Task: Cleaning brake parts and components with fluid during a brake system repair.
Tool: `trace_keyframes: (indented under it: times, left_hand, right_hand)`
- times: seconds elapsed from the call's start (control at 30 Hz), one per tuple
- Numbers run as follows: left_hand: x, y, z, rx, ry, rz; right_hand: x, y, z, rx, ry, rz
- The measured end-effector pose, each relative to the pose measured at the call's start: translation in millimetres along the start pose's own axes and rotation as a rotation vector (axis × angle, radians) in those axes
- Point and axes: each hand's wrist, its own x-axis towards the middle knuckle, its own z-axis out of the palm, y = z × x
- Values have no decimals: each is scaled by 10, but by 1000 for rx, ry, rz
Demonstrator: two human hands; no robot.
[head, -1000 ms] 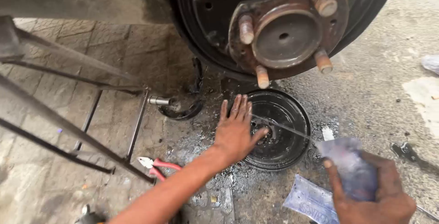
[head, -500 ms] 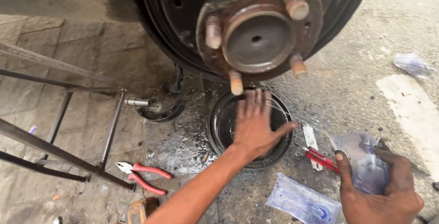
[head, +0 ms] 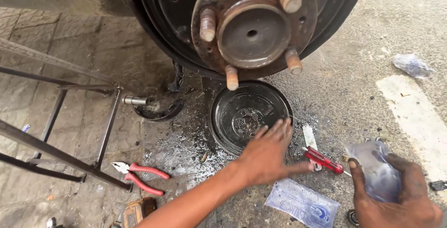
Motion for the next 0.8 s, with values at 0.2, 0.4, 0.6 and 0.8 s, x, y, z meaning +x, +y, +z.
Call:
trace_keyframes:
  times: [0.2, 0.4, 0.6, 0.8]
  left_hand:
    - [179, -137, 349, 76, 94, -69]
    - [-286, 47, 293, 103, 62, -87]
    - [-303, -28, 666, 343, 277, -87]
    - [-578, -201, 688, 365, 123, -134]
  right_hand:
    - [148, -527, -266, -126, -68, -4]
    - [168, -47, -125, -74, -132, 50]
    - [61, 270, 132, 998, -299, 2104]
    - [158, 964, 421, 502, -461, 1312]
